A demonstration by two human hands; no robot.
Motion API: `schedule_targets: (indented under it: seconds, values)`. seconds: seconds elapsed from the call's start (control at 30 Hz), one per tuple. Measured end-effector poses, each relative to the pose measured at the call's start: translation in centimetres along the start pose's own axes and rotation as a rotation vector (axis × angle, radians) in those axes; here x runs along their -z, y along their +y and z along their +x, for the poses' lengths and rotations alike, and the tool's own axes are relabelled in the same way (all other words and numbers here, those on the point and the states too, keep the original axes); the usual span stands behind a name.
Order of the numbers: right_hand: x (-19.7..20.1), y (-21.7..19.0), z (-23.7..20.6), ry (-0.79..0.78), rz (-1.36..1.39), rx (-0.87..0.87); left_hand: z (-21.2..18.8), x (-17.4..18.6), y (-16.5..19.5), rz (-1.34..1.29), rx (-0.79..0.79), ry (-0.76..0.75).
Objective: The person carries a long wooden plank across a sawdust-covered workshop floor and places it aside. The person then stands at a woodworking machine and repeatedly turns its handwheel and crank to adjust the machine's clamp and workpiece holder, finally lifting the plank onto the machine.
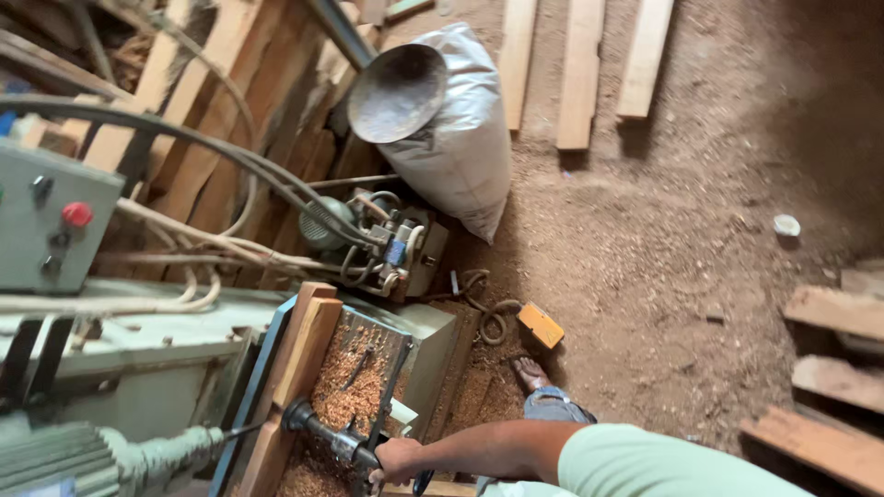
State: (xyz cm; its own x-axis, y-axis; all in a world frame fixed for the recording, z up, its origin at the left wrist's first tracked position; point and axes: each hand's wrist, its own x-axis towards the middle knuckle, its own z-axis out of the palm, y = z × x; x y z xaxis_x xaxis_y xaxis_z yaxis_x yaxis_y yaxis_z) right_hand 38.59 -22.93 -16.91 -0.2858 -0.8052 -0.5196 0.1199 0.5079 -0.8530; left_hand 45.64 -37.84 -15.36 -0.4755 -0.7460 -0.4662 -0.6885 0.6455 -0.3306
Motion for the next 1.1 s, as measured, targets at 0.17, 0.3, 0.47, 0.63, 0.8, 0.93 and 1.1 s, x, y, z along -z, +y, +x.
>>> schedule_targets:
  seconds: [0.17,0.3,0.47,0.63,0.8,0.93,1.1]
  values:
    - [-0.4,-0.6,0.2,0.200,-0.182,0.111,-2.0,-2.2,-1.7,-0.029,0.004,-0.012]
    - [0.0,-1.1,-0.2,0.195,-0.230,0.128,-3.3,-2.4,-3.0,-0.037,0.016,-0.015]
    - [1.0,-2.1,-1.2,0.131,-0.223,0.097,-5.2,-1.5,-3.6,-0.035,0.005,-0.023]
    - [1.2,-2.8,-0.4,0.090,-0.235,0.133,-6.3,-0.8,-3.9,-0.044,-0.021,-0.051]
    - [1.3,-1.6,0.9,0.015,-0.301,0.351,-7.0,-1.6,-5.2,-0.242,-0.318,0.111]
    - [1.8,-0.9,-0.2,-0.159,-0.334,0.327,-7.1,-2.3,-4.6,-0.556,-0.163,0.223]
    - [3.9,-1.7,-0.1,-0.153,-0.867,0.623,-6.3,-1.1,-1.5,-0.970,-0.028,-0.028]
